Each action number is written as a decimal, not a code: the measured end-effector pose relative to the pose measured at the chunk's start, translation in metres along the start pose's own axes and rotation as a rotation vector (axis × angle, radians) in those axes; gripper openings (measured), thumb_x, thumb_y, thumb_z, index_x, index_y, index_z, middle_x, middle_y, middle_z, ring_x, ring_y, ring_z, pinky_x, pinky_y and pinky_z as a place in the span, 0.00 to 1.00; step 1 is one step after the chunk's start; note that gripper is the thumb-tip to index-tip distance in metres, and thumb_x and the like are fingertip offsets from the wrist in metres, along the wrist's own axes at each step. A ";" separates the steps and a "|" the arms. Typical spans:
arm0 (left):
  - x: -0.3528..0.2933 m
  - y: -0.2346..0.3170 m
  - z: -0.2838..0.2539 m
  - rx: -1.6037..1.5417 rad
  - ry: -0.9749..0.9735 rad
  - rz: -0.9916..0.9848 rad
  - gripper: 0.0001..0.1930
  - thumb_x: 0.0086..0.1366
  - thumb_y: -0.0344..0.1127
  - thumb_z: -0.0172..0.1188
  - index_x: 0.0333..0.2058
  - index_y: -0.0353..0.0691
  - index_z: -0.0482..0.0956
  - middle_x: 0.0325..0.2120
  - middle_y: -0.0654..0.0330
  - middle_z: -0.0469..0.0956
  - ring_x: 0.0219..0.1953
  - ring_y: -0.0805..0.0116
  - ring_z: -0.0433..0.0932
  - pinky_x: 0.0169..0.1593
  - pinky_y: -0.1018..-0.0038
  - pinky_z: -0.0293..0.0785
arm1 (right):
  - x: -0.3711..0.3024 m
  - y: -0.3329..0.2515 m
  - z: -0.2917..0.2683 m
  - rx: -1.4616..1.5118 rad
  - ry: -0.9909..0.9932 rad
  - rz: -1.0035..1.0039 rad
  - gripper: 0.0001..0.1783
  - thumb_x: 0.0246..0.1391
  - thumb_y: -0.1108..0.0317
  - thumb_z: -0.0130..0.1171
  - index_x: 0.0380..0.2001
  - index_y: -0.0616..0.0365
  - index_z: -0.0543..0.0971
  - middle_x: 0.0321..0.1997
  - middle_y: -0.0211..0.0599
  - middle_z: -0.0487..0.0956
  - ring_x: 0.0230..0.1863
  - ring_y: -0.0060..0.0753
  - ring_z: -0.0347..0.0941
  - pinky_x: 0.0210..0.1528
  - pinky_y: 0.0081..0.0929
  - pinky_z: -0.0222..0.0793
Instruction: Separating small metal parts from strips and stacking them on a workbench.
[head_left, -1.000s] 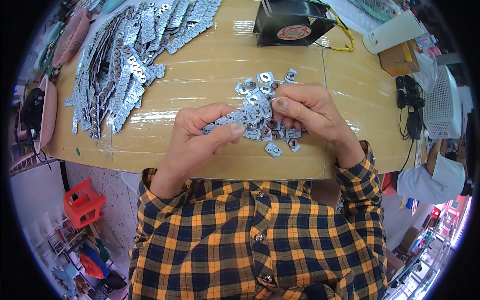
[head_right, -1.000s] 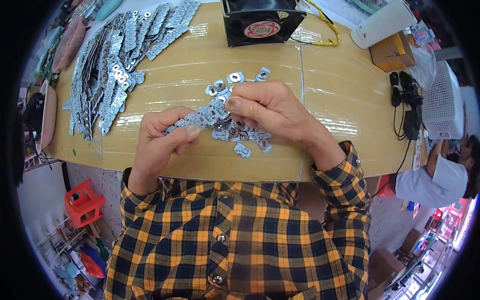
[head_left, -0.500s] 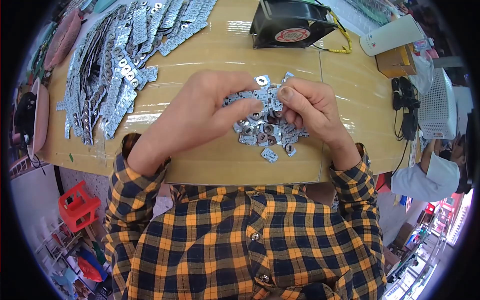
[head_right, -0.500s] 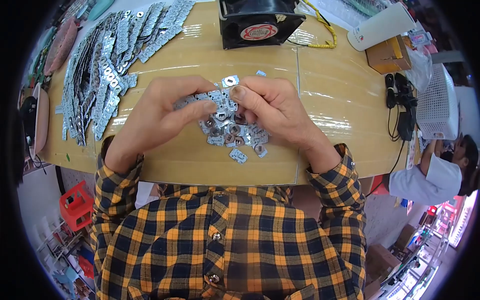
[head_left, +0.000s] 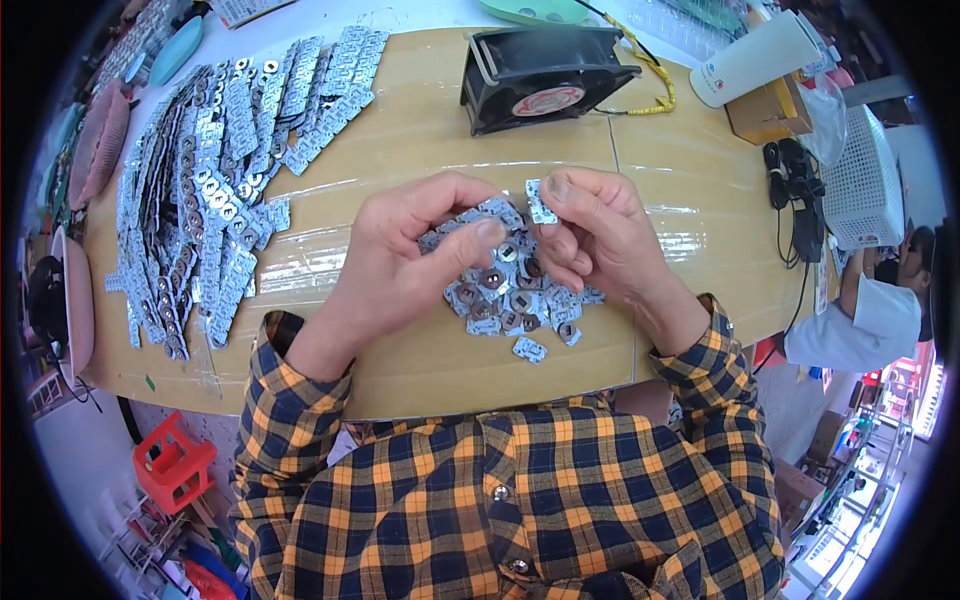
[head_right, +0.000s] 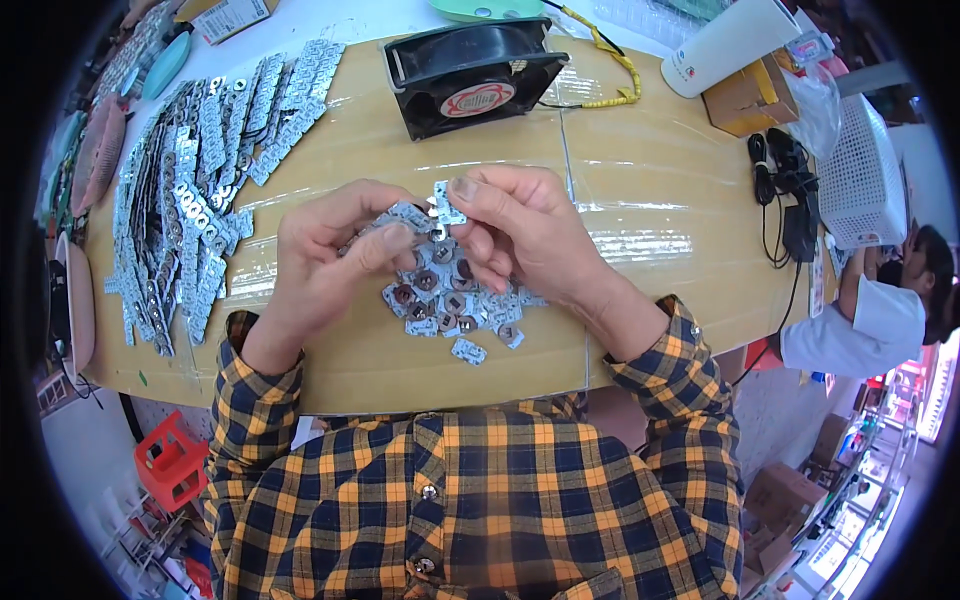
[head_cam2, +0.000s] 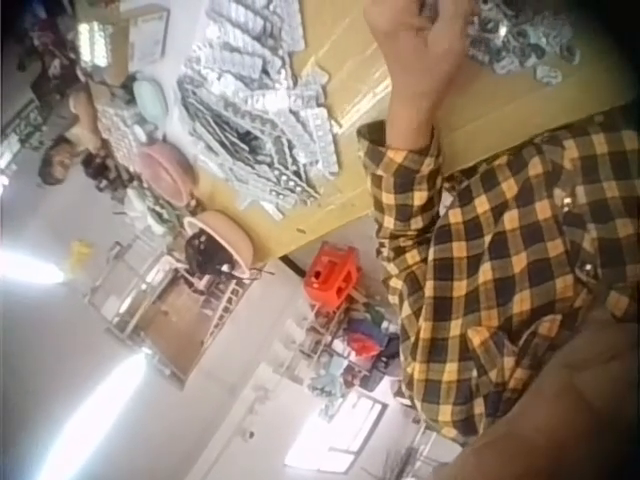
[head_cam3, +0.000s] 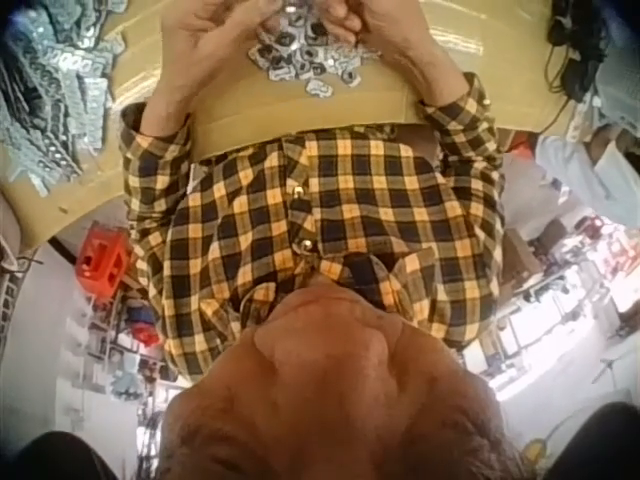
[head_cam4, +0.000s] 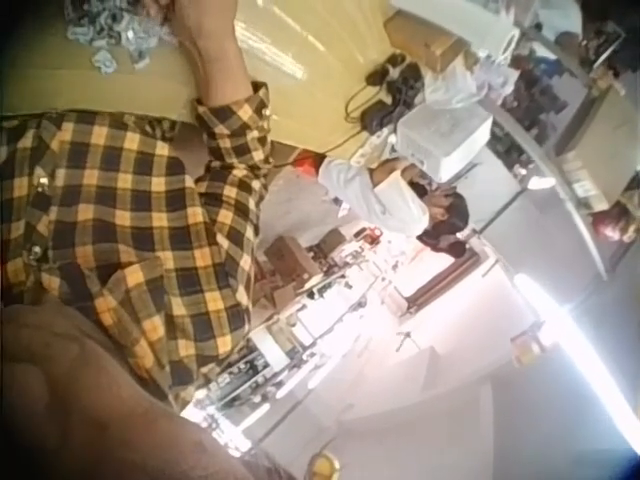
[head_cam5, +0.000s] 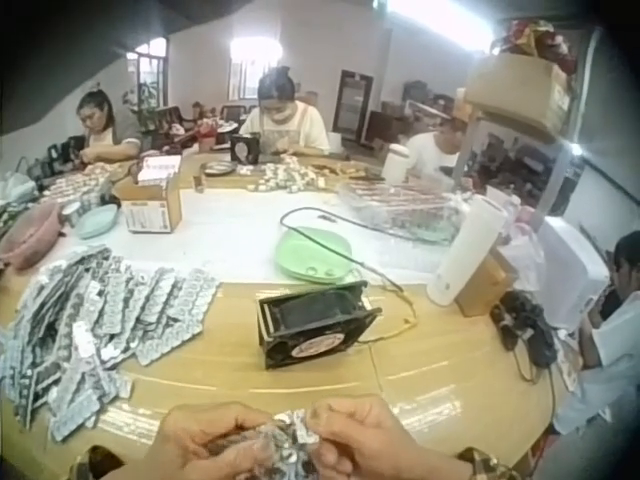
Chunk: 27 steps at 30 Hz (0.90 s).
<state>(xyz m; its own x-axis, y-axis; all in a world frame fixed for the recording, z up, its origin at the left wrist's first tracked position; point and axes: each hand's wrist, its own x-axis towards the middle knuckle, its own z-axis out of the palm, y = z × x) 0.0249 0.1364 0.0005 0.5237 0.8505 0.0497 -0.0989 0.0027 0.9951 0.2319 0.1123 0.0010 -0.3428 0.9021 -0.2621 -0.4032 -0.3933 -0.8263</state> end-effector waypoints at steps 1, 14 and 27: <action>0.005 -0.002 -0.005 -0.007 0.000 -0.004 0.06 0.63 0.28 0.59 0.37 0.31 0.80 0.29 0.60 0.80 0.27 0.79 0.77 0.28 0.85 0.69 | 0.005 0.001 -0.001 -0.091 0.049 -0.054 0.18 0.66 0.63 0.48 0.22 0.60 0.70 0.12 0.26 0.64 0.09 0.13 0.55 0.11 0.16 0.57; 0.019 -0.027 -0.025 0.657 0.165 0.464 0.14 0.53 0.16 0.61 0.40 0.32 0.79 0.27 0.54 0.79 0.26 0.64 0.79 0.28 0.76 0.71 | 0.038 0.008 0.000 -0.548 0.093 -0.142 0.16 0.64 0.67 0.50 0.21 0.60 0.71 0.13 0.23 0.67 0.11 0.10 0.59 0.14 0.13 0.53; 0.024 -0.033 -0.031 0.641 0.032 0.564 0.12 0.52 0.19 0.63 0.37 0.32 0.79 0.23 0.56 0.77 0.18 0.66 0.75 0.21 0.75 0.67 | 0.040 0.012 -0.006 -0.401 0.188 -0.093 0.16 0.65 0.65 0.50 0.23 0.60 0.74 0.13 0.22 0.67 0.11 0.11 0.58 0.15 0.13 0.53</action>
<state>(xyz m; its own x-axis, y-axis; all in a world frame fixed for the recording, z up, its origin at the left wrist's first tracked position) 0.0147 0.1729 -0.0335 0.5148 0.6498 0.5592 0.1658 -0.7155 0.6787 0.2188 0.1445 -0.0223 -0.1459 0.9614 -0.2334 -0.0519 -0.2430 -0.9686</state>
